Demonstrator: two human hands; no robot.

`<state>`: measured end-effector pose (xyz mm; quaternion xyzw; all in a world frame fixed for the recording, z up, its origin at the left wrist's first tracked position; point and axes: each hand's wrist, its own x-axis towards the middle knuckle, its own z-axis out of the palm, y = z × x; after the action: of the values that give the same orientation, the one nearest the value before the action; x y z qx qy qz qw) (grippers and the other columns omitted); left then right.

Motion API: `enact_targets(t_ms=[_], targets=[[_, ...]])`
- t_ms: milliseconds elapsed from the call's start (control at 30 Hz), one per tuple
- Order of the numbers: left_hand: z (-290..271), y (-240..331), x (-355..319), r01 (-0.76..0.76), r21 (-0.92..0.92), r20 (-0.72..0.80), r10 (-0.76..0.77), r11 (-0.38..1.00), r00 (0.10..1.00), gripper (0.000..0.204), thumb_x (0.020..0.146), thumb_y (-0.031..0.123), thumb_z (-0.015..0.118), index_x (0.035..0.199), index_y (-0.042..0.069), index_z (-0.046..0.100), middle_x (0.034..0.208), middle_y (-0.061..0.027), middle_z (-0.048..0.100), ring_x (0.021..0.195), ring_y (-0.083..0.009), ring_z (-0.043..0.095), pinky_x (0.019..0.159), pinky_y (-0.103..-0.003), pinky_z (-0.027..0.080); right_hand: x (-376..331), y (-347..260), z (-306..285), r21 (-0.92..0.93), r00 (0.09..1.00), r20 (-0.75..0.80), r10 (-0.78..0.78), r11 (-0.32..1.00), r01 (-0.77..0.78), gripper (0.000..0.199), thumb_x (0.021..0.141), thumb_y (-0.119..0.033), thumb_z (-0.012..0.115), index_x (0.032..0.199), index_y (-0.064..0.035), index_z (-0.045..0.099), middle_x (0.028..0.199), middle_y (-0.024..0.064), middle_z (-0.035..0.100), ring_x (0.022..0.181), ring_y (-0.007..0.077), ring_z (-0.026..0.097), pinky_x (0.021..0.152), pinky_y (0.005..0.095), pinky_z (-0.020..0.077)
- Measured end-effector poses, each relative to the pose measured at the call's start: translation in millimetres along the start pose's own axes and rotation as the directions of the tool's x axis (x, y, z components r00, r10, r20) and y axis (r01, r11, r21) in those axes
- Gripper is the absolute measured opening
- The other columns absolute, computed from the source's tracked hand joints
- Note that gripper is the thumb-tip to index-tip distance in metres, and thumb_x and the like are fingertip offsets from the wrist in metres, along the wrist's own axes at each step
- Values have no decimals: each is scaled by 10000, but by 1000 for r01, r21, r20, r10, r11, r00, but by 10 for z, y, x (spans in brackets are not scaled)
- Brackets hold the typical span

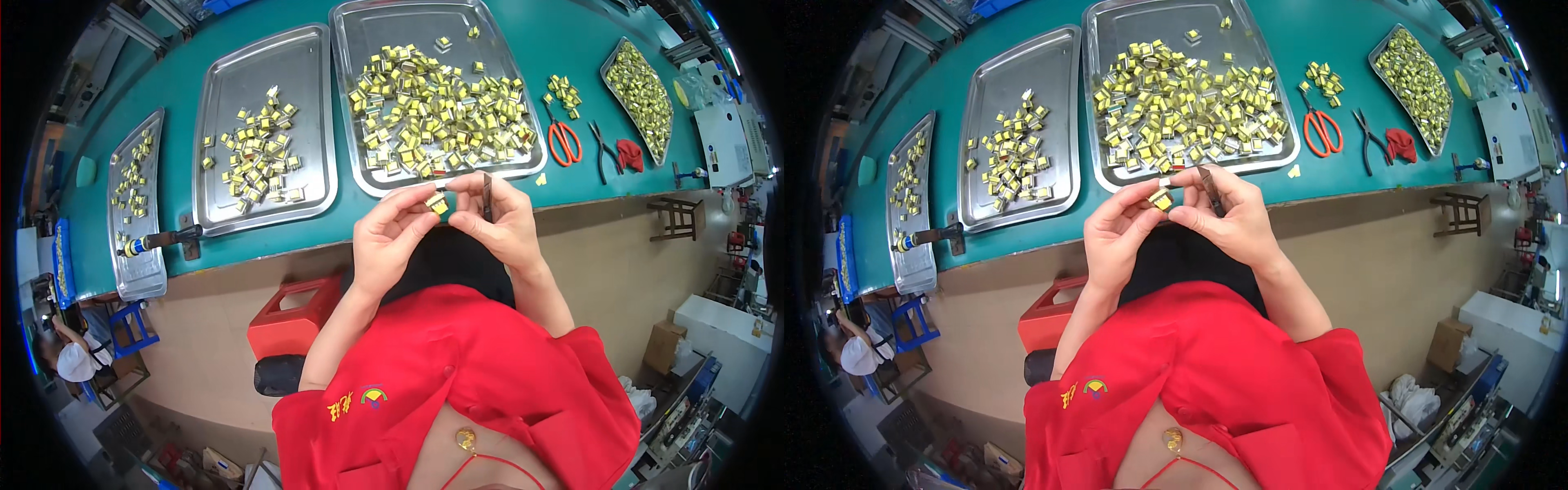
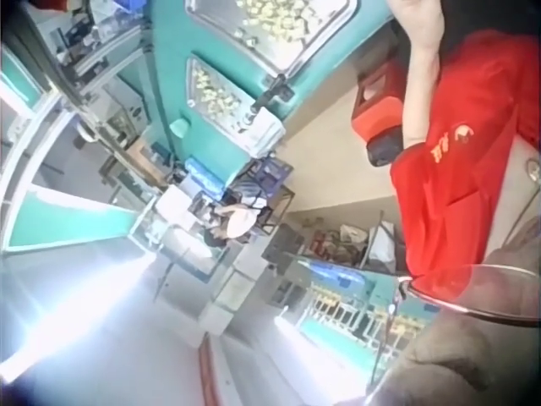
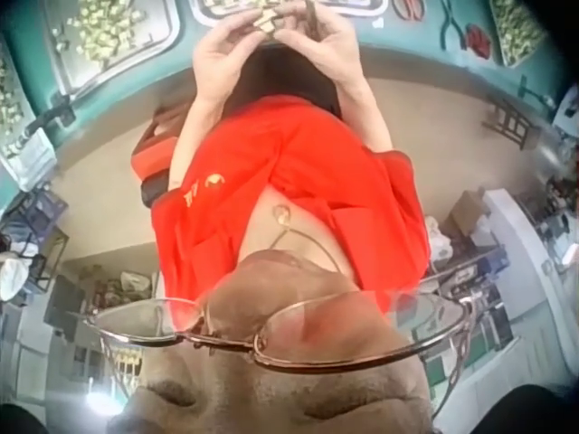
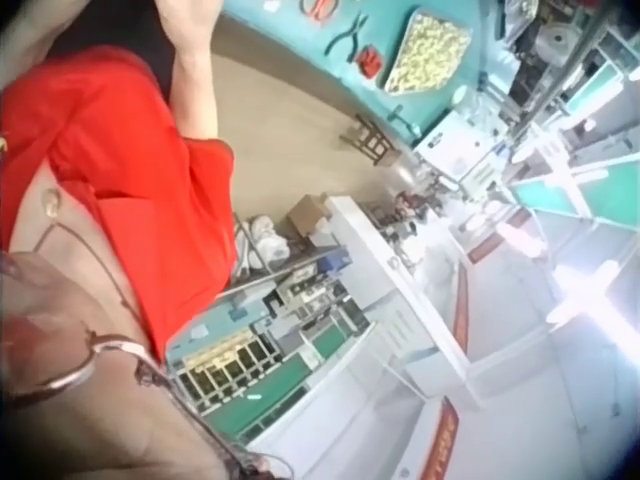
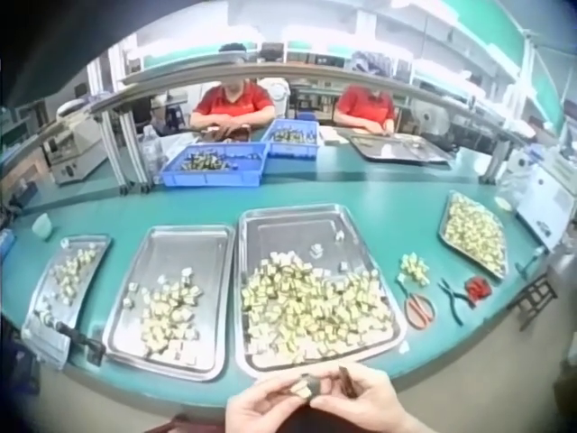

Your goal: The person sorts small electronic components by hand, arranging them on a metal tray.

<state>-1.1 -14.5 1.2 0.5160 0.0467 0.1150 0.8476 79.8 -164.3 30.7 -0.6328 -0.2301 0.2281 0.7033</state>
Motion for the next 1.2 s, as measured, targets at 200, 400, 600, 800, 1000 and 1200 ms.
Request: enact_targets(t_ms=[200,400,600,800,1000,1200], targets=[[21,22,-56,31,-98,23,-29,995,999,332,829,-61,586,1156,-69,525,1065,-118,587,939,-155,588,838,-261,487,-36,92,-56,-77,996,61,-68,994,73,256,771,54,654,1016,33,585,846,31,533,689,56,484,583,174,367],[20,14,-67,10,-92,21,-8,996,1000,267,832,-72,574,1097,-67,543,1049,-137,605,981,-175,593,868,-279,486,-42,67,-30,1,997,63,-51,999,51,184,769,69,645,938,29,583,846,45,525,715,79,496,611,194,391],[13,-4,-69,-45,-53,35,47,998,998,234,830,-89,562,1062,-58,564,1077,-136,585,994,-182,588,885,-287,481,-50,83,-28,13,996,58,-64,998,64,179,757,78,651,913,22,582,857,50,524,712,82,490,619,199,394],[-2,10,-75,-67,-8,40,67,998,997,231,833,-86,559,1062,-56,566,1083,-132,579,993,-180,586,879,-285,481,-43,81,-4,14,996,66,-62,998,61,193,756,83,647,926,19,581,863,52,528,712,78,491,620,198,397],[8,19,-90,41,-75,12,-40,996,999,264,843,-41,579,1104,-56,543,1036,-107,607,945,-153,598,834,-263,490,-61,104,18,84,999,35,-33,996,30,250,765,62,658,998,24,576,847,29,536,718,66,503,616,187,404],[0,-12,-87,65,-113,-3,-65,992,998,276,848,-10,592,1116,-46,538,1015,-100,615,901,-134,601,775,-248,496,-68,120,16,56,999,33,-22,998,20,282,767,35,674,1029,17,571,839,16,542,712,55,499,611,181,399]])
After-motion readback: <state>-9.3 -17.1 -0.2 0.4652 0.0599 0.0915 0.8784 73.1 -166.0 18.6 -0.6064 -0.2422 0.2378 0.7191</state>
